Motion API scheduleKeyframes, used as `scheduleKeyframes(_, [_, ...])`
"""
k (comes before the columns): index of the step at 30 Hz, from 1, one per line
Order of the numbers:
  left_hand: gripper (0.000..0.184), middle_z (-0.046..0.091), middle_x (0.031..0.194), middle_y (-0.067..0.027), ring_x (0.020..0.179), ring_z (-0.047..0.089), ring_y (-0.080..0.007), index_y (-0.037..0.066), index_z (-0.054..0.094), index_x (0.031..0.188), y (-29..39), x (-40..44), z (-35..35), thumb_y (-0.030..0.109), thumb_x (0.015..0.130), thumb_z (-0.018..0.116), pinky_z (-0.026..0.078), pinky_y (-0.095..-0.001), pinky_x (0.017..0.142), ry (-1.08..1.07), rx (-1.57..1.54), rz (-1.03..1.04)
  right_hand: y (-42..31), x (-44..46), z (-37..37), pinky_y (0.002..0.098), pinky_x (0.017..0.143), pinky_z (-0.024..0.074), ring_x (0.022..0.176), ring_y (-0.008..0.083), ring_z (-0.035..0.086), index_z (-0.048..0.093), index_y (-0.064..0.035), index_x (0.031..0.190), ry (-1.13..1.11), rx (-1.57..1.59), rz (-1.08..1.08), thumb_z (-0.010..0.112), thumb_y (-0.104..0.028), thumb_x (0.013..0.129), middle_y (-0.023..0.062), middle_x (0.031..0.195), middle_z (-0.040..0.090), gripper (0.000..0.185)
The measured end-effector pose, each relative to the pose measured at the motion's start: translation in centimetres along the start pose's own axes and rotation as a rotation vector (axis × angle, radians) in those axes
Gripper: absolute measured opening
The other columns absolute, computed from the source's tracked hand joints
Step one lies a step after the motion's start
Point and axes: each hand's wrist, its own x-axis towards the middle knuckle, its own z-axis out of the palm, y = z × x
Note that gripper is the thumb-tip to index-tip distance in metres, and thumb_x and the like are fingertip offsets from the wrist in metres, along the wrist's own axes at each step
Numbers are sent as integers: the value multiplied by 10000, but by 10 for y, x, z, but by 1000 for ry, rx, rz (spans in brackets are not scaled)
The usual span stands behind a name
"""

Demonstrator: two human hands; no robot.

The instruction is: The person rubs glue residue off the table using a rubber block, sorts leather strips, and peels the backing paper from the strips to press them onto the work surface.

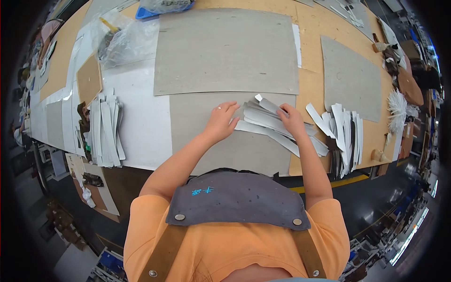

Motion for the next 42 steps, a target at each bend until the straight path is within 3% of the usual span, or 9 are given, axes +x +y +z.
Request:
scheduleKeyframes(4, [472, 315, 1415, -124, 1310, 282, -314, 68, 396, 1316, -69, 5, -26, 254, 893, 494, 192, -496, 1071, -32, 352, -259, -30, 22, 11, 395, 763, 451, 894, 359, 573, 594, -28, 943, -204, -86, 25, 567, -176, 838, 182, 933, 620, 184])
scheduleKeyframes(9, [547, 151, 1500, -87, 1376, 126, -314, 123, 260, 1416, -133, 8, -63, 379, 944, 368, 72, -535, 1090, -152, 656, -341, 24, 68, 11, 418, 875, 425, 1053, 362, 520, 529, 25, 1029, 197, -349, -100, 497, -118, 861, 188, 1154, 553, 223])
scheduleKeyframes(13, [543, 145, 1503, -79, 1379, 106, -319, 147, 256, 1422, -146, 5, -71, 393, 947, 354, 56, -541, 1088, -185, 543, -281, 26, 62, 16, 433, 958, 386, 1185, 349, 450, 453, 41, 1119, 111, -631, 16, 422, -65, 866, 179, 1295, 468, 276])
scheduleKeyframes(16, [545, 137, 1505, -79, 1381, 92, -324, 150, 257, 1423, -148, 2, -66, 390, 945, 365, 54, -543, 1086, -175, 500, -247, 38, 53, 17, 444, 905, 414, 1126, 366, 490, 412, 14, 1231, 178, -688, -61, 377, -116, 911, 241, 1197, 521, 347])
scheduleKeyframes(22, [556, 123, 1508, -75, 1382, 76, -327, 148, 261, 1421, -144, 6, -58, 384, 936, 396, 52, -540, 1087, -156, 470, -221, 28, 43, 10, 431, 952, 400, 1220, 343, 426, 431, 30, 1180, 76, -635, 184, 385, -53, 858, 175, 1327, 444, 335])
scheduleKeyframes(31, [537, 146, 1504, -55, 1386, 80, -295, 182, 294, 1410, -134, 11, -41, 371, 925, 425, 58, -517, 1095, -126, 413, -142, 43, 27, -9, 468, 727, 465, 799, 369, 596, 499, 8, 1101, 117, -647, 226, 445, -80, 855, 209, 1005, 589, 267])
scheduleKeyframes(34, [520, 172, 1497, -56, 1380, 113, -293, 184, 322, 1396, -131, 6, -44, 353, 919, 442, 60, -513, 1094, -122, 389, -139, 36, 36, -22, 452, 691, 474, 793, 368, 596, 524, -11, 1001, 44, -752, 246, 455, -102, 865, 196, 940, 604, 177])
scheduleKeyframes(37, [489, 213, 1484, -45, 1370, 146, -288, 180, 365, 1372, -125, 8, -47, 303, 910, 467, 81, -485, 1089, -134, 342, -129, 2, 58, -26, 442, 674, 475, 784, 364, 592, 532, -40, 936, 219, -788, 232, 460, -123, 874, 176, 876, 610, 127])
scheduleKeyframes(42, [450, 269, 1463, -34, 1351, 203, -264, 191, 424, 1332, -122, 2, -43, 240, 890, 496, 125, -451, 1068, -218, 316, -25, -71, 103, -3, 428, 674, 471, 779, 366, 585, 574, -55, 951, 152, -443, -44, 499, -145, 866, 160, 859, 607, 144])
